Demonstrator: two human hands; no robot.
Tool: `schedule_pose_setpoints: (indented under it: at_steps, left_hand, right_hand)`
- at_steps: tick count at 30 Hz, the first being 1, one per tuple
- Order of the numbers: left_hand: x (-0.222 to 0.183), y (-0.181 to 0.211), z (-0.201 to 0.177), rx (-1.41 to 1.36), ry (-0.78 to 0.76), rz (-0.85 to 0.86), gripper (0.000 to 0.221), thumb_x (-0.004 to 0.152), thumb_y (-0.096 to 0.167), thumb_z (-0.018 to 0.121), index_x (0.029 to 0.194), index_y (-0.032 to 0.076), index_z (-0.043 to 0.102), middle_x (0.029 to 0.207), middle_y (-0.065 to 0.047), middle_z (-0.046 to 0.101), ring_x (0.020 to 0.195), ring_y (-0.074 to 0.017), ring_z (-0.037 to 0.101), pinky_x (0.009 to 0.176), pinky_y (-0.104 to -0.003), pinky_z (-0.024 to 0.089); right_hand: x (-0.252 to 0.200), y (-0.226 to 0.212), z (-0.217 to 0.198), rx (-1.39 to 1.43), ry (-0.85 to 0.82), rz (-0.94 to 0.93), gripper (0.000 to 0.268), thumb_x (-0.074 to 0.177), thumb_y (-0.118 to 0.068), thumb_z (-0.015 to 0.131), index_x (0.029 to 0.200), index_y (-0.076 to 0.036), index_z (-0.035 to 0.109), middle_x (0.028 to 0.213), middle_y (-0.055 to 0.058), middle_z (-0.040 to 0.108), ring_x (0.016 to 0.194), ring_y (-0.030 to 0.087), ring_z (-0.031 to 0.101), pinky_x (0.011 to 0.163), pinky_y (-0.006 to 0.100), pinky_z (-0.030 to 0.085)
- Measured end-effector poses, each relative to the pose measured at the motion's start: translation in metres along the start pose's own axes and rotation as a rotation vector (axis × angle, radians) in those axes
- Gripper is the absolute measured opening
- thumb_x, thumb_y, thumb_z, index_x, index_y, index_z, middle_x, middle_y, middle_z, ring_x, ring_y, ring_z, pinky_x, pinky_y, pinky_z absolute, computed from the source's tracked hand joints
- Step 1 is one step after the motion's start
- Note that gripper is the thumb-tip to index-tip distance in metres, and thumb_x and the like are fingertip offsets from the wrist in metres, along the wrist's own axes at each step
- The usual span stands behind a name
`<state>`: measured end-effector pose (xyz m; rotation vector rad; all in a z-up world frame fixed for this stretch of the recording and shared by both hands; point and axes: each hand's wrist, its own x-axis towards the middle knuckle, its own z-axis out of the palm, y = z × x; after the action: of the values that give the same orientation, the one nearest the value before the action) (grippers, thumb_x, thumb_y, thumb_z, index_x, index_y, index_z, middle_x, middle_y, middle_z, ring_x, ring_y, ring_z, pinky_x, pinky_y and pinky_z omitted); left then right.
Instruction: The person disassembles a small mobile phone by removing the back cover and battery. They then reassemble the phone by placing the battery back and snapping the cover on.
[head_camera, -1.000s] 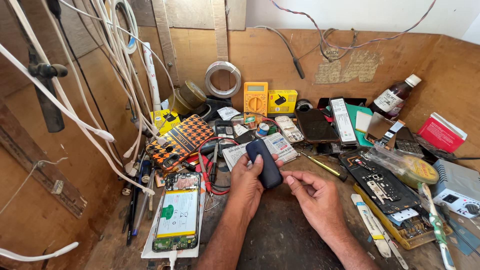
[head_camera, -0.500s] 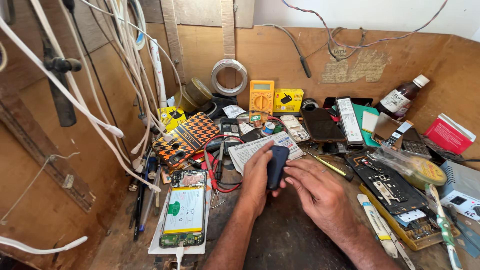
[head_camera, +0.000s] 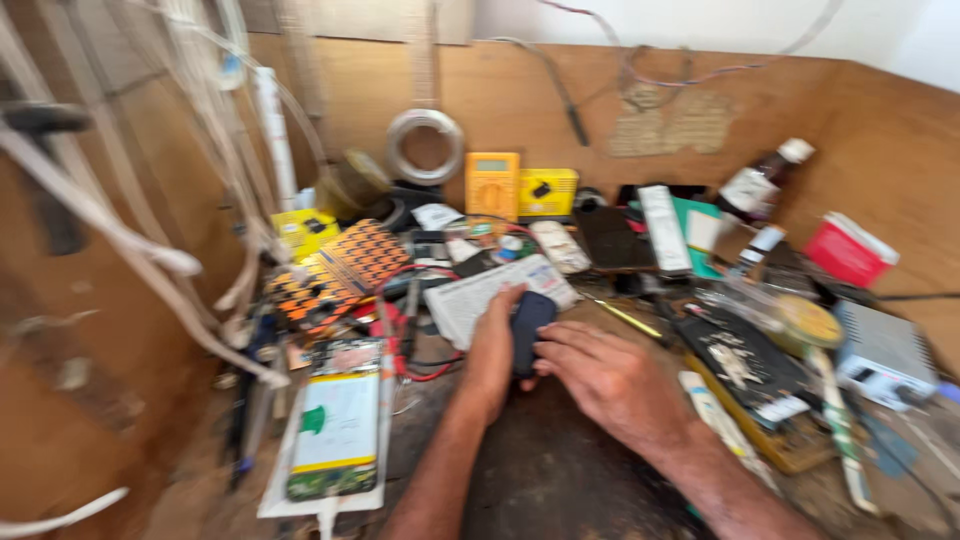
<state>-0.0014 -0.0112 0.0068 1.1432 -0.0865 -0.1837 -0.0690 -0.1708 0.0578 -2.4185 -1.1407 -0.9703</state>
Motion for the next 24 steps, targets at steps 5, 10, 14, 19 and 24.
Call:
schedule_pose_setpoints:
  at_steps: [5,10,14,19,24]
  left_hand:
    - [0.0,0.0,-0.002,0.08,-0.01,-0.015,0.06,0.099,0.054,0.037,0.134,0.012,0.062,0.078,-0.007,0.062,0.052,-0.0156,0.058,0.035,-0.029,0.039]
    - [-0.005,0.007,0.003,0.168,0.002,0.002,0.06,0.1,0.049,0.036,0.134,0.009,0.064,0.083,-0.008,0.066,0.052,-0.0162,0.056,0.036,-0.03,0.039]
    - [-0.008,0.009,0.004,0.168,0.002,0.007,0.056,0.102,0.042,0.038,0.136,0.005,0.062,0.081,-0.009,0.062,0.053,-0.0156,0.055,0.036,-0.03,0.039]
    - [-0.008,0.007,0.004,0.142,-0.046,0.046,0.05,0.102,0.026,0.042,0.144,0.004,0.056,0.077,-0.011,0.061,0.053,-0.0169,0.053,0.038,-0.03,0.04]
    - [-0.005,0.009,0.004,0.059,-0.048,-0.026,0.049,0.099,0.021,0.04,0.142,0.003,0.056,0.087,-0.01,0.071,0.058,-0.0155,0.059,0.039,-0.029,0.043]
  right_hand:
    - [-0.008,0.007,0.003,-0.039,-0.017,-0.077,0.021,0.09,-0.014,0.076,0.106,0.0,0.073,0.115,0.015,0.074,0.109,0.03,0.071,0.094,0.039,0.057]
    - [-0.014,0.009,-0.002,-0.071,-0.04,-0.135,0.022,0.089,-0.01,0.076,0.108,0.0,0.072,0.119,0.018,0.072,0.112,0.03,0.071,0.095,0.038,0.058]
    - [-0.013,0.007,-0.001,-0.069,-0.023,-0.15,0.025,0.088,-0.009,0.077,0.11,0.001,0.071,0.119,0.018,0.07,0.112,0.031,0.071,0.094,0.038,0.058]
    - [-0.015,0.002,0.003,-0.036,-0.011,-0.059,0.024,0.089,-0.009,0.078,0.11,0.001,0.071,0.117,0.016,0.071,0.108,0.029,0.072,0.09,0.037,0.059]
    - [-0.015,0.0,0.005,-0.039,0.021,-0.034,0.024,0.089,-0.009,0.078,0.109,0.002,0.072,0.116,0.016,0.071,0.106,0.029,0.072,0.09,0.037,0.059]
